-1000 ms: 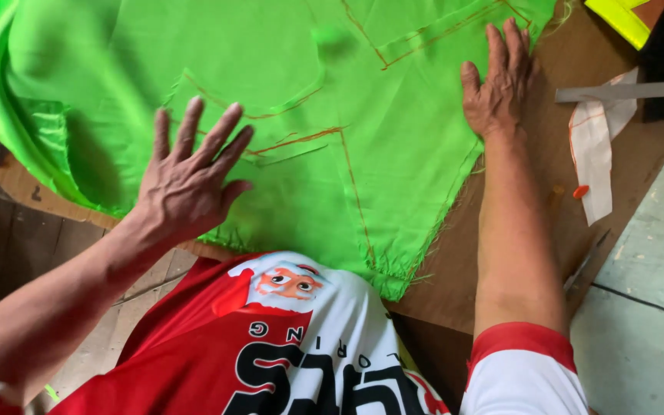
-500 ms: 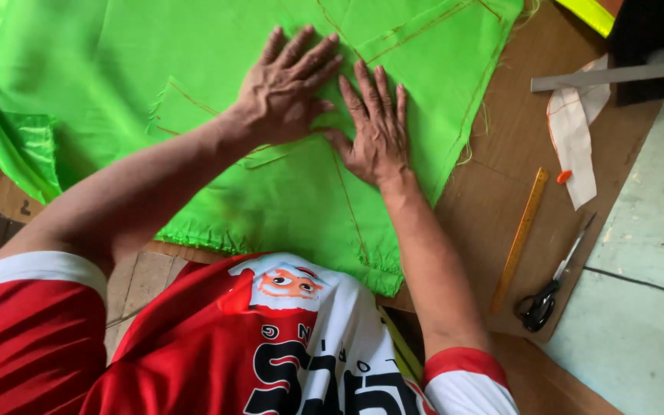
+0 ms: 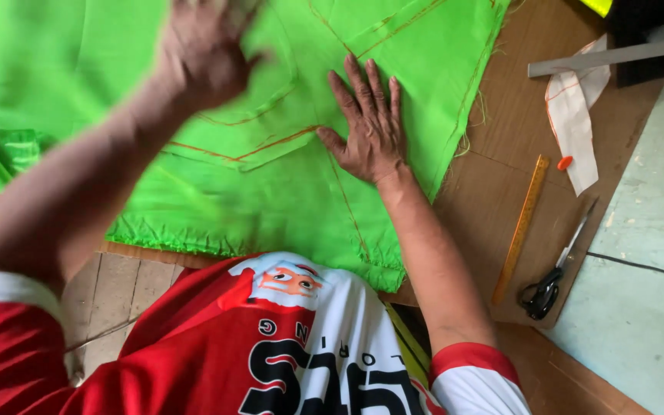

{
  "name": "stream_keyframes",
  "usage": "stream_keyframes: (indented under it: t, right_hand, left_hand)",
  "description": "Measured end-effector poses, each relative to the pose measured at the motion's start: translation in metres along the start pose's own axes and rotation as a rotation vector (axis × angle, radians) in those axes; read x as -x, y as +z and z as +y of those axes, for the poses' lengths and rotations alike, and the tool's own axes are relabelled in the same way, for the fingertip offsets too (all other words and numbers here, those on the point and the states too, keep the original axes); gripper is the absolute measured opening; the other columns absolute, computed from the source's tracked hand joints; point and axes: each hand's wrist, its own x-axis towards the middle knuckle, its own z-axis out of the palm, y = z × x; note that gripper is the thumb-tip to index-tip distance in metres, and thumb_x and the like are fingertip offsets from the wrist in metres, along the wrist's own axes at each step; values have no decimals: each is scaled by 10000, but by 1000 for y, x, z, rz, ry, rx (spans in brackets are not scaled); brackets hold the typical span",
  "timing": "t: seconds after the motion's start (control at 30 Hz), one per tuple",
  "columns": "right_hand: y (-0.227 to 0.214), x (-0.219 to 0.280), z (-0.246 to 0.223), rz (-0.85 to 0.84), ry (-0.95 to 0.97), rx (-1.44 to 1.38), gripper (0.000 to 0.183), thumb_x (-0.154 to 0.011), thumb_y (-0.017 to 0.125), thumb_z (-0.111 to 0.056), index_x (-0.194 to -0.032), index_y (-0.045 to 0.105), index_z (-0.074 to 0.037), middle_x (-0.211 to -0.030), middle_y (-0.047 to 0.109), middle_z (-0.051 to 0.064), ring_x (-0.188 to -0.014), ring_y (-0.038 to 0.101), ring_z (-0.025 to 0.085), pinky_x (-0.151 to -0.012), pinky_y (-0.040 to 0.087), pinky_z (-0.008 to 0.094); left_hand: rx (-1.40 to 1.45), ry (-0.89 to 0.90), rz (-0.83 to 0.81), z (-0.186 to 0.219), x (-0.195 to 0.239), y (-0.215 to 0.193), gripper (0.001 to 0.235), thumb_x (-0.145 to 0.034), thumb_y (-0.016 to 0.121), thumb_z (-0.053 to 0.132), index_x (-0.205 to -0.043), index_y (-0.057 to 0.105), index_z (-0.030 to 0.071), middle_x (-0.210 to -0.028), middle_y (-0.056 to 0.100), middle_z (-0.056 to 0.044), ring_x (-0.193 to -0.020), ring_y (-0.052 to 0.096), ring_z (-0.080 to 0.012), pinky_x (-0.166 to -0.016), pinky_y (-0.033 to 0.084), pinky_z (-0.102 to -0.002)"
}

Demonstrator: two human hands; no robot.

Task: A person uses large tailoring scissors to cut out specific pattern shapes from a piece of green fabric following chalk markings.

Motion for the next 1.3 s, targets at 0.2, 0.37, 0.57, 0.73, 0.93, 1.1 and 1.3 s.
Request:
stream_keyframes:
  t: [0.2, 0.37, 0.57, 0.73, 0.93, 1.1, 1.3]
  right_hand:
    - [5, 0, -1, 5, -1, -48, 846, -984, 114, -776, -1664, 62, -275, -1724, -27, 12, -1618, -3, 276, -1303, -2, 582]
    - [6, -4, -1, 12, -24, -55, 825, -1014, 152, -760, -1668, 44, -269, -1721, -51, 11, -1621, -9, 271, -1303, -12, 586]
    - [5, 1, -1, 25, -15, -53, 828, -1019, 160, -746, -1681, 91, -252, -1714, -42, 15, -1609, -19, 274, -1303, 6, 584]
    - [7, 0, -1, -9, 4, -30, 846, -1008, 127, -760, -1682, 62, -254, -1713, -66, 15, -1610, -40, 258, -1300, -21, 581]
    - [6, 3, -1, -7, -3, -55, 826, -1033, 176, -743, -1687, 70, -250, -1711, -69, 6, -1605, -47, 260, -1299, -19, 583]
    - [3, 0, 3, -44, -1, -83, 858, -995, 129, -767, -1680, 64, -255, -1713, -56, 22, -1603, -38, 285, -1285, -33, 581]
    - [-8, 0, 7, -60, -33, -200, 925, -932, 79, -807, -1647, 48, -221, -1723, 38, 65, -1596, 9, 295, -1261, -32, 585]
  left_hand:
    - [198, 79, 53, 57, 132, 51, 727, -990, 295, 640, -1616, 266, 271, -1694, 183, -18, -1543, 122, -400, -1221, 50, -636]
    - [236, -186, -22, 22, 190, 46, 830, -971, -1, 763, -1622, 181, 282, -1696, 95, 10, -1548, -17, -357, -1207, -86, -602]
    - [343, -424, 32, 2, 233, 30, 1000, -925, -30, 848, -1645, 225, 203, -1714, 44, -10, -1540, -98, -342, -1195, -142, -580]
    - [329, -308, 88, 11, 228, 24, 879, -1006, 174, 728, -1640, 293, 130, -1714, 147, -86, -1537, -15, -449, -1170, -92, -687]
    - [286, -262, 107, 11, 226, 28, 793, -1042, 265, 627, -1624, 347, 95, -1704, 199, -128, -1538, 54, -467, -1187, -44, -676]
    - [257, -186, 149, 21, 216, 22, 732, -1020, 461, 477, -1613, 400, 53, -1700, 227, -143, -1524, 89, -502, -1176, -5, -708]
    - [196, -75, 180, 27, 212, 36, 699, -1040, 473, 455, -1584, 473, 16, -1694, 294, -151, -1518, 162, -518, -1165, 83, -740]
